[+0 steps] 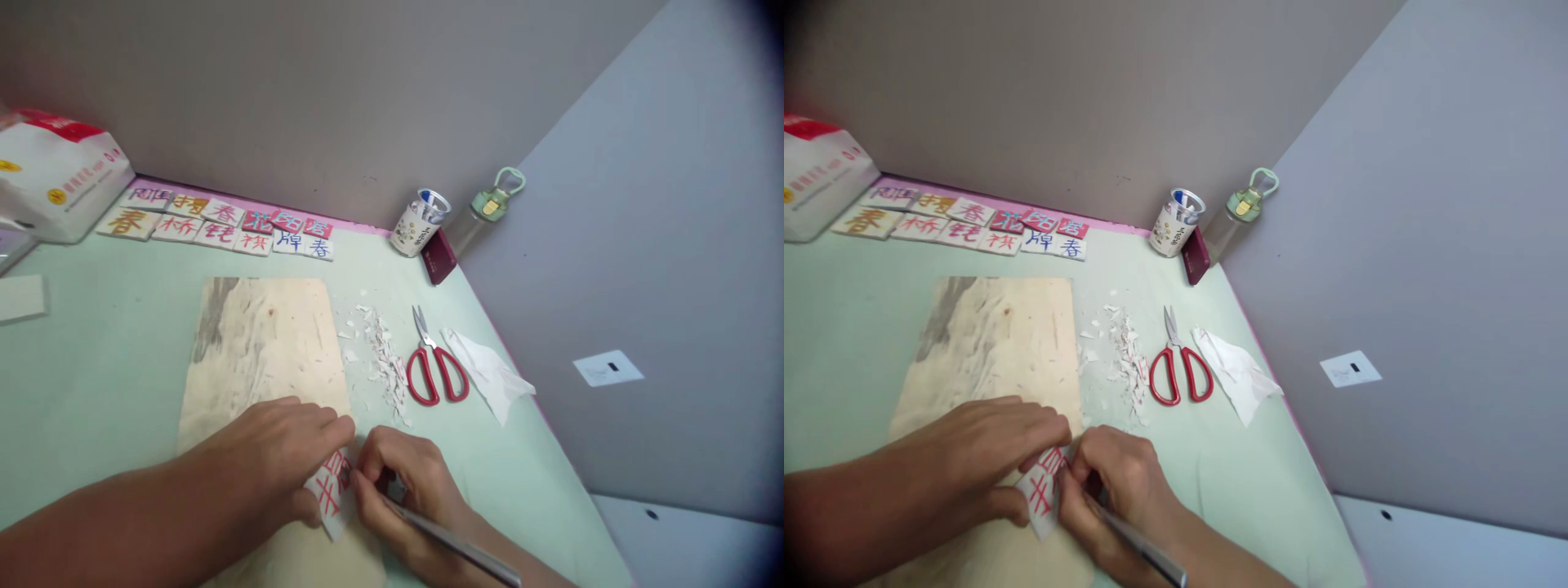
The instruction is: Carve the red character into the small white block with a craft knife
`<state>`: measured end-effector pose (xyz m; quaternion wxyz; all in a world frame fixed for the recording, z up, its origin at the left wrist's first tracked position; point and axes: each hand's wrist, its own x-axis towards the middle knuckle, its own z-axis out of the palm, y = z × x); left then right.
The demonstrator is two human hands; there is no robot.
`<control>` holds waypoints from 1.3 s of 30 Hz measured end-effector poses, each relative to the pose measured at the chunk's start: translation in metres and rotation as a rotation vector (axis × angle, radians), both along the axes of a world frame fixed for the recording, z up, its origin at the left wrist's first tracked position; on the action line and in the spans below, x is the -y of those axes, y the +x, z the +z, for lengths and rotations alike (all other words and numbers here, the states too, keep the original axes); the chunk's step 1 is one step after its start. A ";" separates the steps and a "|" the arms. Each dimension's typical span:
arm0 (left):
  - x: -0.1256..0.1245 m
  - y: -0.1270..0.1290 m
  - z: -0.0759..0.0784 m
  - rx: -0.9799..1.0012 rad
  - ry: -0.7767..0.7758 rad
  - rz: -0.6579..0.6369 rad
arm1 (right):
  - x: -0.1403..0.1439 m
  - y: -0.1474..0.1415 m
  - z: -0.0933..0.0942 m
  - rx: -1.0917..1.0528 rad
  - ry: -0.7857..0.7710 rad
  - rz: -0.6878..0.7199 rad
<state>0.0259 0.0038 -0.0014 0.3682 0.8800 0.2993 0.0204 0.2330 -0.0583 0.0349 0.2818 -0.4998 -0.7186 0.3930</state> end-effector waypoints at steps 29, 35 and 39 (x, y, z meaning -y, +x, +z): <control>-0.001 0.001 0.007 -0.055 -0.033 0.001 | 0.004 -0.001 -0.014 0.053 0.259 0.118; -0.004 0.003 0.016 -0.048 0.010 -0.007 | 0.008 0.002 -0.010 0.510 0.704 0.496; -0.004 -0.002 0.010 0.004 0.047 -0.019 | 0.012 0.005 -0.008 0.602 0.795 0.550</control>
